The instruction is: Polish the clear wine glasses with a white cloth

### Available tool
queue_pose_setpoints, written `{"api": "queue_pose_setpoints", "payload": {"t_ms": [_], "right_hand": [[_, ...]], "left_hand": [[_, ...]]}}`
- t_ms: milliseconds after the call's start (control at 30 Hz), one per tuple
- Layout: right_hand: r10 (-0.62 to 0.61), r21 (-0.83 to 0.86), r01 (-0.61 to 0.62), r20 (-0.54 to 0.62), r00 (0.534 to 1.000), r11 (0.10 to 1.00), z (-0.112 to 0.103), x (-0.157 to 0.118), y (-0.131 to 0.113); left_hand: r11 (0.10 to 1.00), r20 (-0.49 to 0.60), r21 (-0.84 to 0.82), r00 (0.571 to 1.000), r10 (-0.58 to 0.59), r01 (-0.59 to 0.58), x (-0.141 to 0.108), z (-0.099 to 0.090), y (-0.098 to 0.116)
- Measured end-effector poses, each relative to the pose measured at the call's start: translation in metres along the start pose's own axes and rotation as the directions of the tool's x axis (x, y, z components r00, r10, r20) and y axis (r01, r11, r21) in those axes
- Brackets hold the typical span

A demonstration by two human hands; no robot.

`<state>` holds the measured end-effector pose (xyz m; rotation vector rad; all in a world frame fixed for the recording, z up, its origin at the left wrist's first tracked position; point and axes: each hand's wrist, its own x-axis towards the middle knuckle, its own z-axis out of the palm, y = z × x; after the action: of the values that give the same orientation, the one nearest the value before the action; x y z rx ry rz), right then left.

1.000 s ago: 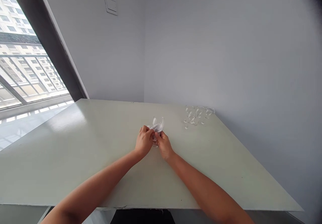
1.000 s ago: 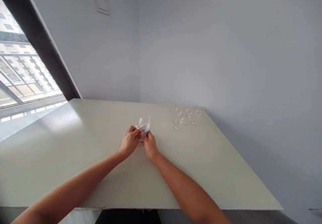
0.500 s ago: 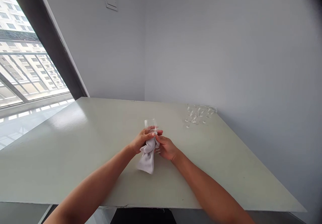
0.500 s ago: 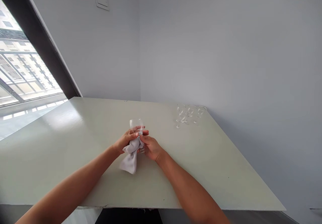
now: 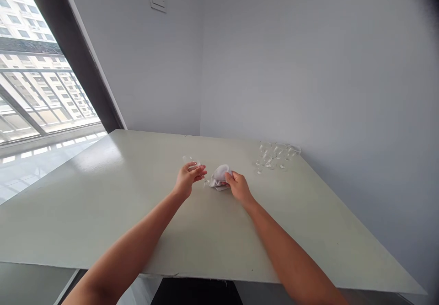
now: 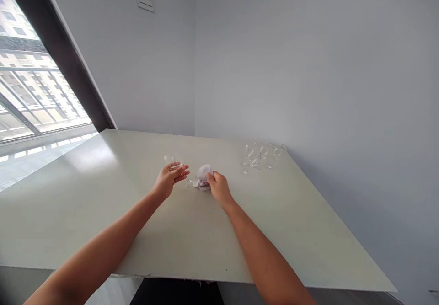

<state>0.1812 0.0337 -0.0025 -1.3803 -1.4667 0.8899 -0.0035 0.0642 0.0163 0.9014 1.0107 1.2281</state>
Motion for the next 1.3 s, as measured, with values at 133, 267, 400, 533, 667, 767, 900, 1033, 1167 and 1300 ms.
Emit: {"api": "queue_pose_setpoints", "payload": {"t_ms": [133, 267, 400, 533, 667, 767, 900, 1033, 1167, 1300], "right_hand": [[-0.333, -0.177, 0.333, 0.030, 0.942, 0.926, 0.005, -0.014, -0.017], [-0.551, -0.399, 0.652, 0.349, 0.758, 0.645, 0.023, -0.032, -0.022], [-0.551, -0.386, 0.672, 0.386, 0.740, 0.632, 0.024, -0.032, -0.015], [-0.523, 0.004, 0.540, 0.260, 0.812, 0.841, 0.013, -0.026, -0.019], [-0.265, 0.534, 0.131, 0.183, 0.947, 0.835, 0.015, -0.021, -0.021], [-0.066, 0.798, -0.141, 0.220, 0.973, 0.585, 0.025, -0.019, -0.014], [0.128, 0.896, -0.332, 0.307, 0.943, 0.295, 0.039, -0.022, -0.011], [0.245, 0.885, -0.439, 0.397, 0.885, 0.152, 0.048, -0.025, -0.012], [0.338, 0.887, -0.445, 0.383, 0.860, 0.126, 0.049, -0.023, -0.010], [0.333, 0.907, -0.396, 0.333, 0.882, 0.143, 0.045, -0.023, -0.011]], "left_hand": [[0.999, -0.098, -0.046, 0.995, -0.019, 0.015, 0.008, -0.010, 0.002], [0.995, -0.061, 0.034, 0.994, -0.092, 0.094, 0.003, -0.006, -0.002], [0.990, 0.165, 0.058, 0.977, -0.138, 0.130, -0.007, 0.000, 0.001], [0.973, 0.364, -0.068, 0.914, -0.181, 0.219, -0.013, 0.001, 0.007], [0.917, 0.438, -0.278, 0.887, -0.144, 0.286, -0.018, 0.008, 0.004], [0.870, 0.352, -0.438, 0.934, -0.066, 0.227, -0.022, 0.015, 0.000], [0.898, 0.209, -0.439, 0.976, 0.066, 0.033, -0.027, 0.021, -0.001], [0.962, 0.170, -0.176, 0.956, 0.238, -0.208, -0.035, 0.024, -0.002], [0.872, 0.175, 0.111, 0.873, 0.454, -0.476, -0.038, 0.023, -0.014], [0.732, 0.131, 0.353, 0.805, 0.578, -0.583, -0.035, 0.019, -0.025]]}}
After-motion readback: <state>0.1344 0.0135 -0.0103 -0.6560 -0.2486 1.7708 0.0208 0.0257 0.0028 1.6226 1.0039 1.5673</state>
